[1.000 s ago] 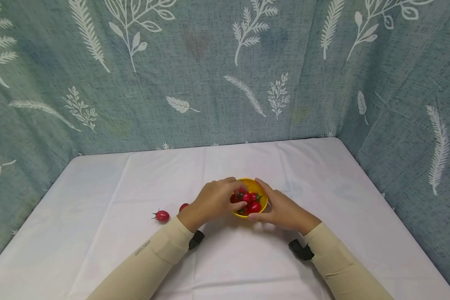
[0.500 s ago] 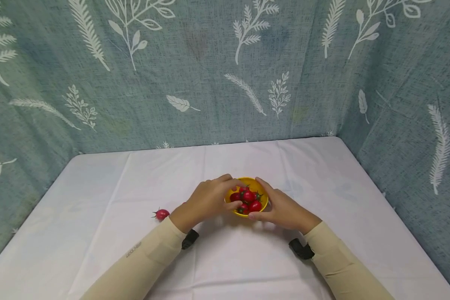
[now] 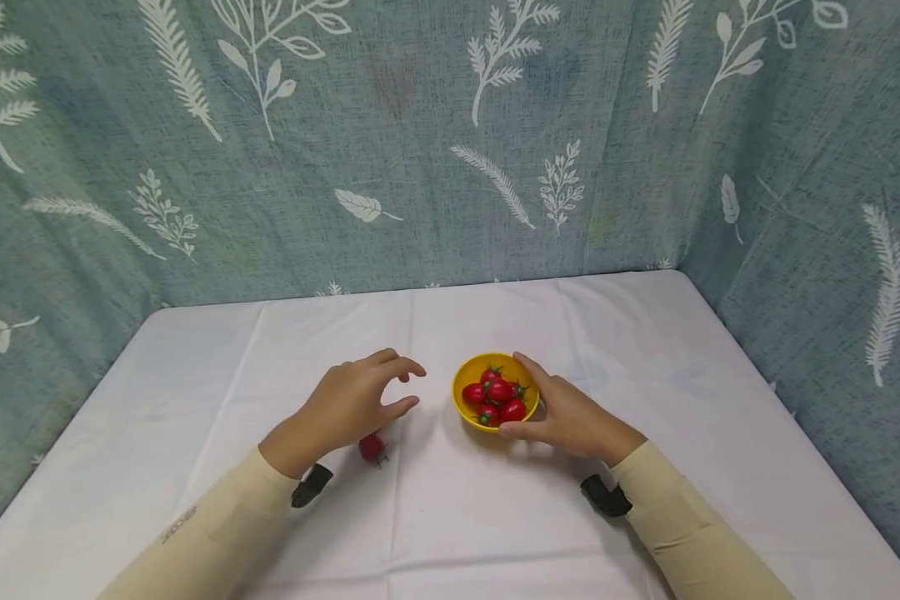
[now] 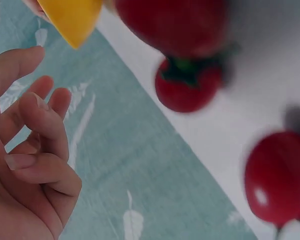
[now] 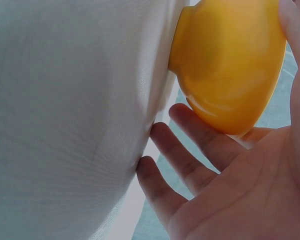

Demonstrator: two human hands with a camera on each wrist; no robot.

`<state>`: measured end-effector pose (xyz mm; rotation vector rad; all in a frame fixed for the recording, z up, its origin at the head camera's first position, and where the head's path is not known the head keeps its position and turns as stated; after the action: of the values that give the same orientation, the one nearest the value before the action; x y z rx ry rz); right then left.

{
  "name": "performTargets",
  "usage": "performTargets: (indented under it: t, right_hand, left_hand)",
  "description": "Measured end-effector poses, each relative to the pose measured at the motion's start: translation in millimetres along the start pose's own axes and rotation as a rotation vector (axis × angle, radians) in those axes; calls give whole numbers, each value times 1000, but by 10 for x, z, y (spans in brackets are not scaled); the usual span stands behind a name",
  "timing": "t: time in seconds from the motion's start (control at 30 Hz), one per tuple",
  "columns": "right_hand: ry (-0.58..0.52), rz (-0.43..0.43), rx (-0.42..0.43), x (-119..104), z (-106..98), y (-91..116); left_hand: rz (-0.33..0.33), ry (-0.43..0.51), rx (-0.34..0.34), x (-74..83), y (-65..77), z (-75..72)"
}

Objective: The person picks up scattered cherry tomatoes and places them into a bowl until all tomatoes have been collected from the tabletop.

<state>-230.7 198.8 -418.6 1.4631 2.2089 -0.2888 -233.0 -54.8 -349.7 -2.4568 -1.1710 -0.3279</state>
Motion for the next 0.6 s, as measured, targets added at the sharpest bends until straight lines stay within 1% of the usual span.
performTargets:
  t: [0.13,0.33,0.43,0.6]
  right_hand:
    - [-1,-1,0,9,2,1]
    - [-5,-5,6,9,4,1]
    - [-4,-4,6,11,6,1]
    - [1,4,3,18,14,-1]
  left_hand:
    - [-54,-13,-21,-127,106,-54]
    - [-142,8,-86,-324,242,-59]
    - [-150,8,-112,-384,301,-55]
    - [-138,0,-141,-446,362,-34]
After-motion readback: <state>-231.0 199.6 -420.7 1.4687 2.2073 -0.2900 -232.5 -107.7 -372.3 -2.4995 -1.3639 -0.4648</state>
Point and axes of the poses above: each hand's wrist, its own y-axis away from the middle knuckle, its own z-axis out of the palm, x = y × z, the point moved 6 cm from there along -y, towards the middle knuckle, and after that the axes turned 14 degrees about y, right-handed, at the moved point
